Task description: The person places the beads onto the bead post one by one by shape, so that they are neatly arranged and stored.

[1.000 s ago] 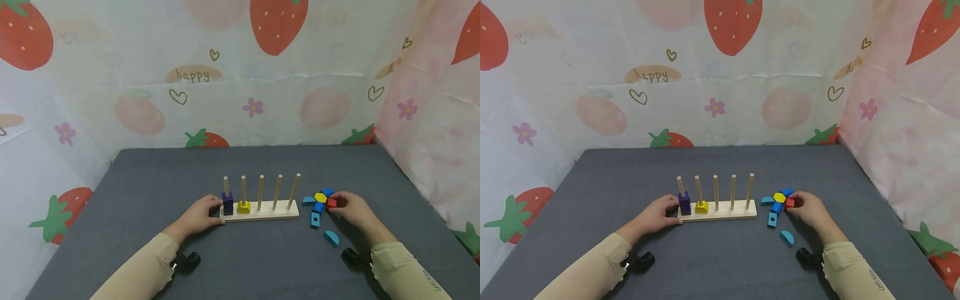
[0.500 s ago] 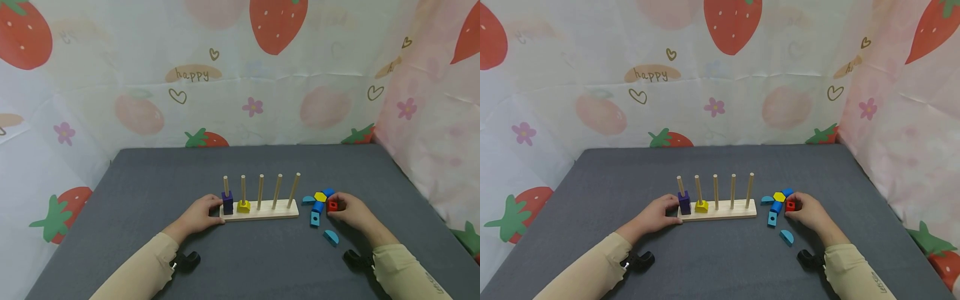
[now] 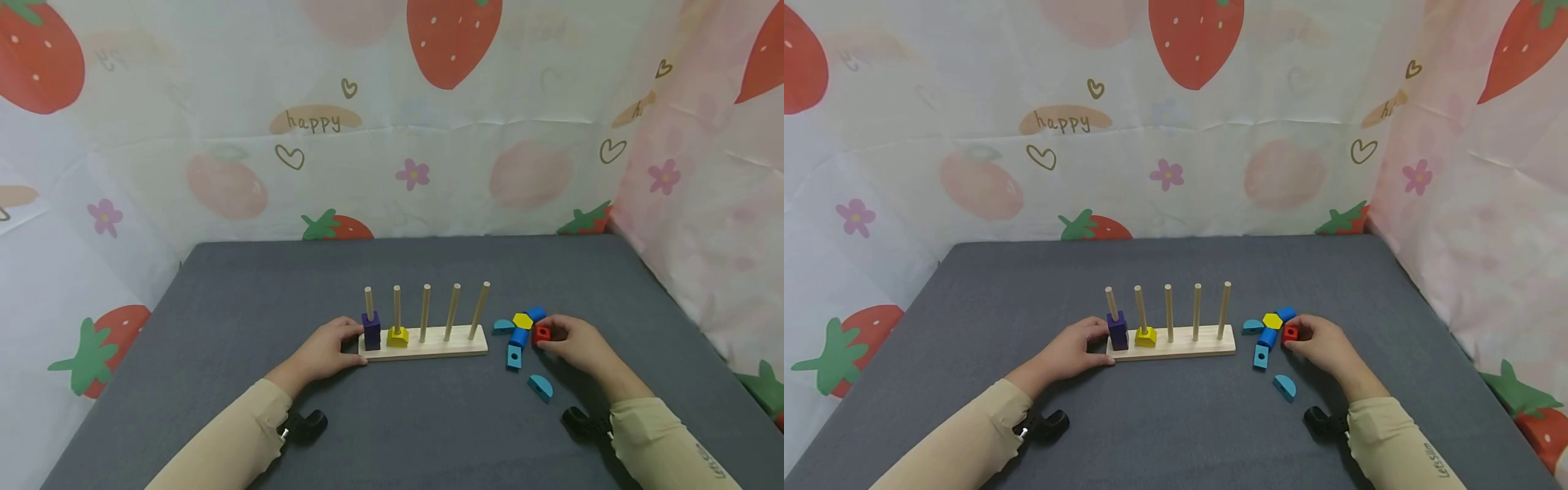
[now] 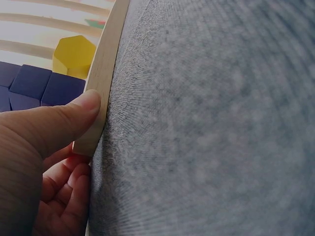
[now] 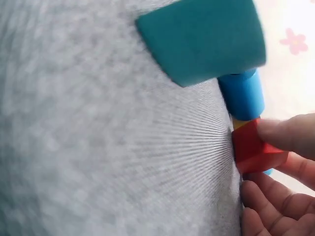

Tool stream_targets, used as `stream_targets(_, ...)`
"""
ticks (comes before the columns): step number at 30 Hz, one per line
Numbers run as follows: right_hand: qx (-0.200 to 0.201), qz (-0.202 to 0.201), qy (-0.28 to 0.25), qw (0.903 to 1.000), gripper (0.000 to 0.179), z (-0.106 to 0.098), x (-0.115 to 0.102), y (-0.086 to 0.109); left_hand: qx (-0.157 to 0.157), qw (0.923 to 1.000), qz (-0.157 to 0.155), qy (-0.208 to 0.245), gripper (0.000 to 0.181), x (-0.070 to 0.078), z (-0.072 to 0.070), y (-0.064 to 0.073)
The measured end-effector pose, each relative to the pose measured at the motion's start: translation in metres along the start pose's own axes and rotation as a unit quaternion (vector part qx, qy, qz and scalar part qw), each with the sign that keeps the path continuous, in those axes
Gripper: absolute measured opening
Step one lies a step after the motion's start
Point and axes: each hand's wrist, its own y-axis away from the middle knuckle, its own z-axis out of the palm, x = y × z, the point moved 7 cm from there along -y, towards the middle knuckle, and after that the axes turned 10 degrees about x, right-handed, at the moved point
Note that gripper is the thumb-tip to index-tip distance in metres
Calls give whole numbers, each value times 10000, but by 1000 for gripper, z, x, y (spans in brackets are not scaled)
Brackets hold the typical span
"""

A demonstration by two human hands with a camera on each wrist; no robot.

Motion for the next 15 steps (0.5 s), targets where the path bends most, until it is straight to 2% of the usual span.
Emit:
stream_targets(9, -109, -60, 163, 9998, 44, 4, 2, -2, -37, 10000, -66, 46, 54, 0, -1, 0)
stream_targets(15, -297, -143, 528, 9981, 48, 6, 2, -2, -51, 9999, -116, 93, 54, 1, -3, 1)
